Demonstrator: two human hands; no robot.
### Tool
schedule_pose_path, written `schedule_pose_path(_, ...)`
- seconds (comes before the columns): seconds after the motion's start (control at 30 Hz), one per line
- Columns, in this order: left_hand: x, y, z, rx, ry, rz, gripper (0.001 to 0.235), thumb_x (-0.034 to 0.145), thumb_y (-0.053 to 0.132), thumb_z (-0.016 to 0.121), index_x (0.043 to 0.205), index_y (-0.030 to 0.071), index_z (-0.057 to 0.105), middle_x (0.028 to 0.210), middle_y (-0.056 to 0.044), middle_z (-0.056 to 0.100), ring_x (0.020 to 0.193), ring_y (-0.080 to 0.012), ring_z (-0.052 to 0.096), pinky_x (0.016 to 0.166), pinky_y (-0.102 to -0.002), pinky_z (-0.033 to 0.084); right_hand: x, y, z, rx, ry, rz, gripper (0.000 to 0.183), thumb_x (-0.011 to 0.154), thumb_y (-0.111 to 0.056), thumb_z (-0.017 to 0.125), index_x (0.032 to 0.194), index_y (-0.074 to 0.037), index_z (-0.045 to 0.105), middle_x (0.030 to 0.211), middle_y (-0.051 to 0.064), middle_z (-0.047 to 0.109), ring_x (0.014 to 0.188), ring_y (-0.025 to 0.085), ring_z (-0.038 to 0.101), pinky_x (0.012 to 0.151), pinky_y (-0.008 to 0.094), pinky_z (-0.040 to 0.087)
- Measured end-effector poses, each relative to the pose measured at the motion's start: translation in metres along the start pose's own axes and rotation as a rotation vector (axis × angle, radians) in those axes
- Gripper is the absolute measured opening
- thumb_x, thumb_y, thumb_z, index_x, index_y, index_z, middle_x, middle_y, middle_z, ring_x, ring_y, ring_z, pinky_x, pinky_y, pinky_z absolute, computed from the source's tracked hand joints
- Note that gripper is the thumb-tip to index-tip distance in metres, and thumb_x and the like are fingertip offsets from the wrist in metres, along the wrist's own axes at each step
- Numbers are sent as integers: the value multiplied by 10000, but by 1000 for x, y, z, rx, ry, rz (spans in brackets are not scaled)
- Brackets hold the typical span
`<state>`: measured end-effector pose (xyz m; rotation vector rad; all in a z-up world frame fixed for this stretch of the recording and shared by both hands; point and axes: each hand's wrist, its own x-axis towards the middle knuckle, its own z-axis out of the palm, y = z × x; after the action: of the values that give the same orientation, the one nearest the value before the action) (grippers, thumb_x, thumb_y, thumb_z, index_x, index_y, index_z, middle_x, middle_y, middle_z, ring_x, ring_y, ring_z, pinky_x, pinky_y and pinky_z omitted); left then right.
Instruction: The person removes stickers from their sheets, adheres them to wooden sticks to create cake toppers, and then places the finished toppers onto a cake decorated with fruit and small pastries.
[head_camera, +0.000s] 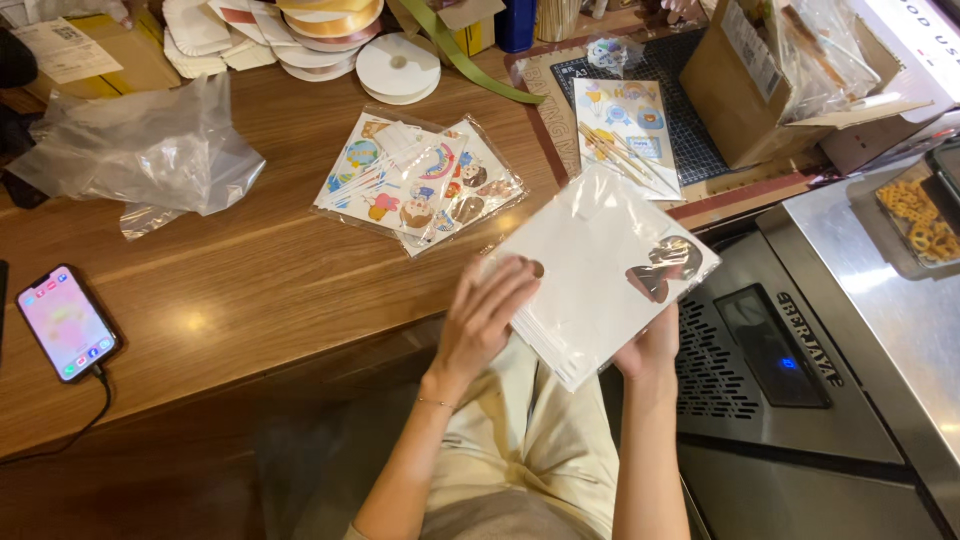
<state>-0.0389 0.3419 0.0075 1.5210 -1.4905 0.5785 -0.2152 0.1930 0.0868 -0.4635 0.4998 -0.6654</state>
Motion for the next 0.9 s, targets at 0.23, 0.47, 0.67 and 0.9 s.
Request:
schedule_pose_path(0.23, -1, 35, 10, -796, 210, -1001, 342, 1175, 249, 735, 1362, -35, 697, 1217, -200, 841, 1117, -231, 727, 904, -422, 651, 28, 28, -53, -687, 283, -257, 369, 1234, -305, 645, 1439, -8, 724, 1231, 137, 777, 1102, 209, 760, 990, 381, 688)
schedule_pose_path(0.47, -25, 8, 27, -1008, 204, -1292, 346, 1174, 341, 740, 1359, 51, 705, 1168, -73, 810, 1039, -153, 767, 864, -356, 704, 30, 35, -57, -583, 270, -368, 837, 1126, -112, 807, 1786, 8, 305, 1234, 186, 681, 991, 217, 736, 775, 357, 707)
schedule_pose_path(0.67, -33, -12, 30, -912, -22, -1241, 532, 1245, 510, 533, 1587, 129, 677, 1423, -71, 728, 1323, -186, 682, 1086, -440, 634, 46, 42, -81, -509, 275, -322, 817, 1057, -47, 866, 1688, 49, 356, 1047, 129, 747, 849, 220, 796, 694, 383, 756)
schedule_pose_path(0.9, 7, -74, -22, 52, -390, -732, 458, 1260, 334, 556, 1564, 13, 677, 1523, -236, 662, 1453, -418, 673, 1213, -565, 545, 102, 30, -46, -578, 246, -358, 616, 1146, -346, 853, 1485, 117, 630, 1308, 371, 726, 1004, 364, 854, 963, 547, 739)
